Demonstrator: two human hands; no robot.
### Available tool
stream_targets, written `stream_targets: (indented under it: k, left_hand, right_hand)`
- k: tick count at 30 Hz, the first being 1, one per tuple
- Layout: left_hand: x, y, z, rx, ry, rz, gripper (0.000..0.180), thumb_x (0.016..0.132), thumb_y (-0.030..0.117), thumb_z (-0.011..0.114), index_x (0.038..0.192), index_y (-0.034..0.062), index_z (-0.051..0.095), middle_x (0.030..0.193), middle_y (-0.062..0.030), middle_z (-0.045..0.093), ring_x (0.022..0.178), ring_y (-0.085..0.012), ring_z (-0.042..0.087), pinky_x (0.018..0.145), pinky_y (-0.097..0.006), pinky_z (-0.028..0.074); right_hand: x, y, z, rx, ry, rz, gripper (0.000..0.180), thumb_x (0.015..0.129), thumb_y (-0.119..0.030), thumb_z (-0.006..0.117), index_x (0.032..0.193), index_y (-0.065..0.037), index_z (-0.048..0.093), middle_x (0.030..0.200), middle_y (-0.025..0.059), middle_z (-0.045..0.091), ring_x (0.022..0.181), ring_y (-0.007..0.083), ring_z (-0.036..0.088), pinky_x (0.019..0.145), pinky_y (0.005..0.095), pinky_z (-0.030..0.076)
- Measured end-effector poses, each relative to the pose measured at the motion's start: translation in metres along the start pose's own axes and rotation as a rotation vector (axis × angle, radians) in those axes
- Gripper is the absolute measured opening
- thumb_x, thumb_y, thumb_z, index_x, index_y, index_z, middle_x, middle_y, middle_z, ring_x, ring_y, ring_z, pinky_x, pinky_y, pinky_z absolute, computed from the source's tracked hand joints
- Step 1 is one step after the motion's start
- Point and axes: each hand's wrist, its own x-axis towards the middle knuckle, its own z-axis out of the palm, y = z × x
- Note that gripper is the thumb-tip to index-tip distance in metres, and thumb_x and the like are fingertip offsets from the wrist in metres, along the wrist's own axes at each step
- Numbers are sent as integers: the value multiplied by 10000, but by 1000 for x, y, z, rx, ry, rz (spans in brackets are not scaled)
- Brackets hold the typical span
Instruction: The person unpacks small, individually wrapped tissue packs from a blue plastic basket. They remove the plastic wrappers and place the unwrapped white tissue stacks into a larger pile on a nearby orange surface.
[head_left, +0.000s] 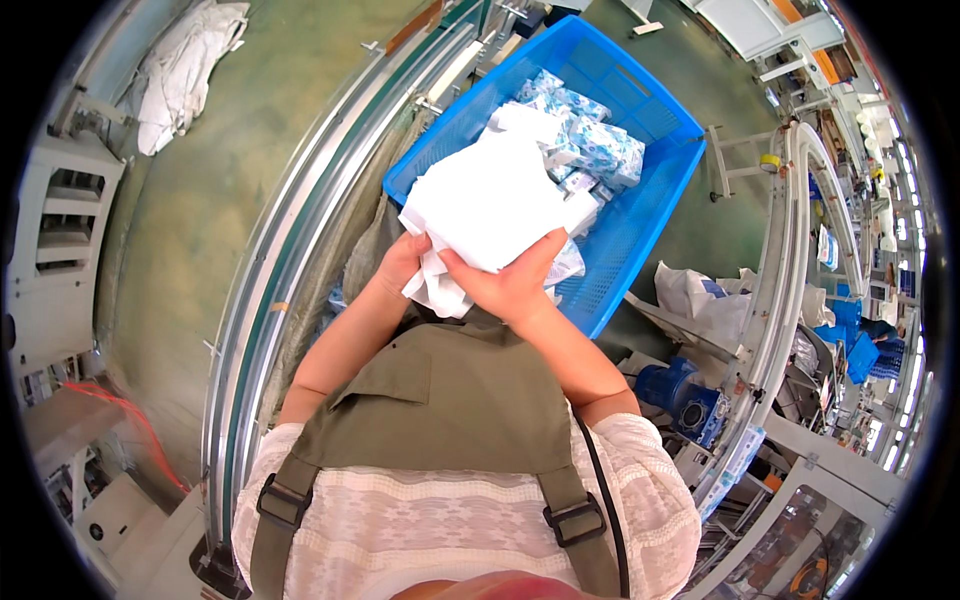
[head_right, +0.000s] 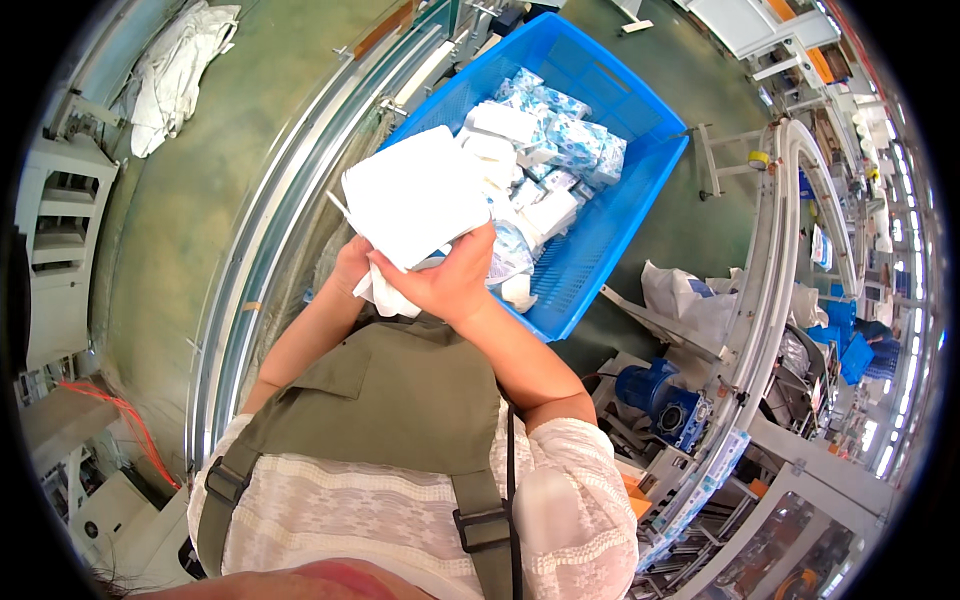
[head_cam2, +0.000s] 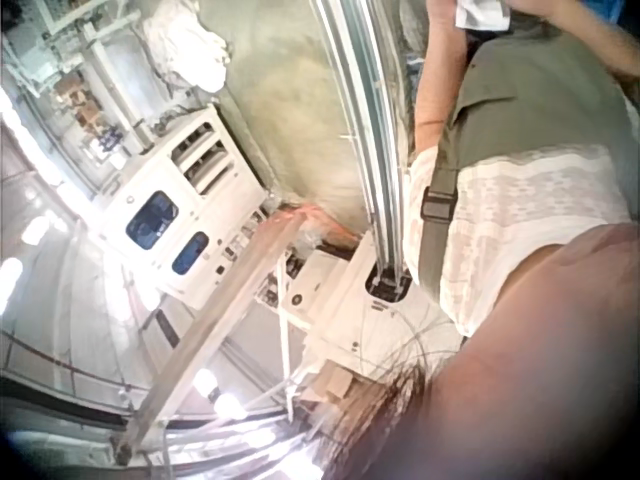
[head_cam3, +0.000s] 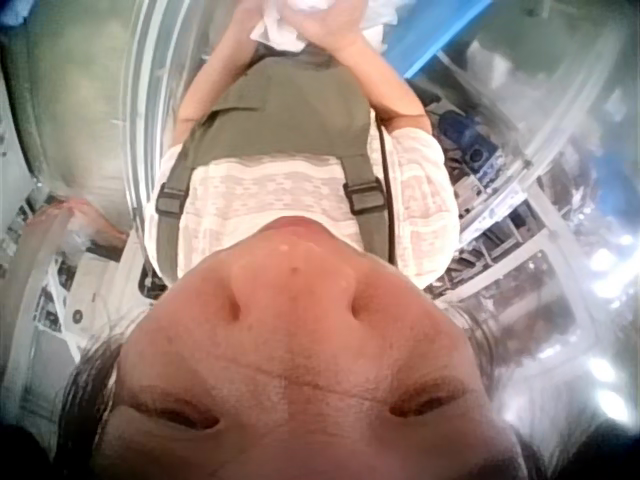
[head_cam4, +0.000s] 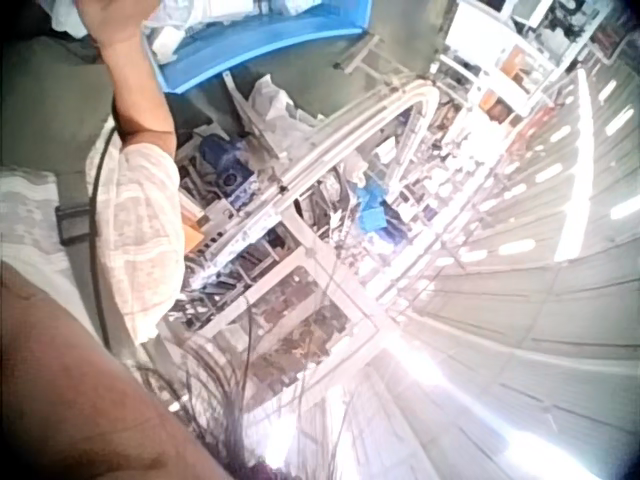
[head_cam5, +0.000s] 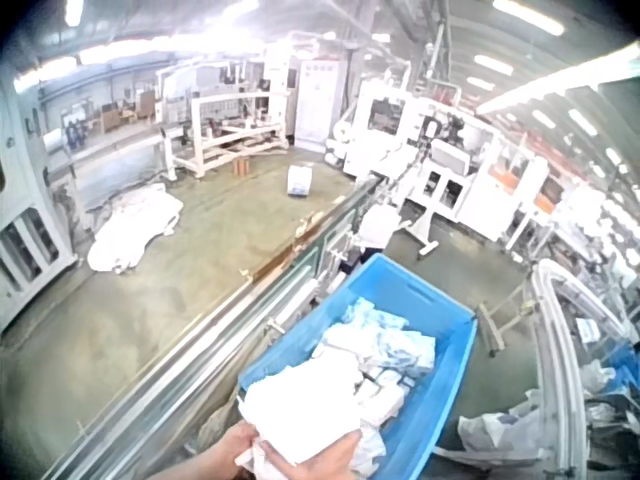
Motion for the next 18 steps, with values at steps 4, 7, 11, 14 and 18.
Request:
stream_targets:
  k: [4, 7, 11, 14, 18]
  left_hand:
    - [7, 2, 4, -55, 21, 37, 760, 778, 231, 737, 1407, 8, 372, 1327, -167, 537, 1190, -311, 552, 1000, -443, 466]
    - [17, -1, -36, 62, 65, 65, 740, 809, 257, 707, 1419, 14, 365, 1364, -169, 506, 1223, -312, 529, 1010, -441, 463]
    - [28, 4, -2, 278, 9, 139, 621, 907, 281, 617, 1407, 6, 371, 1335, -135, 513, 1190, -247, 528, 986, -379, 463]
    - [30, 9, 29, 331, 31, 138, 581, 943, 290, 557, 1413, 13, 360, 1346, -127, 495, 1200, -242, 511, 989, -373, 455]
    - [29, 6, -6, 357, -50, 83, 568, 1003, 351, 395, 1476, 59, 277, 1488, -135, 363, 1337, -291, 410, 1060, -430, 418]
  right_hand:
    - [12, -12, -1, -96, 105, -162, 995, 559, -319, 917, 1268, 66, 335, 1167, 202, 492, 997, 325, 571, 812, 394, 477]
    - [11, -8, -2, -75, 69, -177, 958, 566, -329, 911, 1254, 56, 367, 1172, 202, 503, 966, 330, 571, 797, 399, 474]
    - [9, -5, 1, -60, 73, -176, 922, 583, -338, 901, 1243, 51, 388, 1164, 206, 528, 937, 339, 570, 782, 402, 469]
    - [5, -2, 0, -47, 32, -141, 885, 599, -340, 892, 1229, 48, 407, 1160, 203, 541, 932, 341, 571, 774, 401, 469]
    - [6, 0, -5, -69, 4, -38, 860, 600, -342, 890, 1214, 42, 428, 1140, 195, 552, 934, 335, 571, 774, 394, 470]
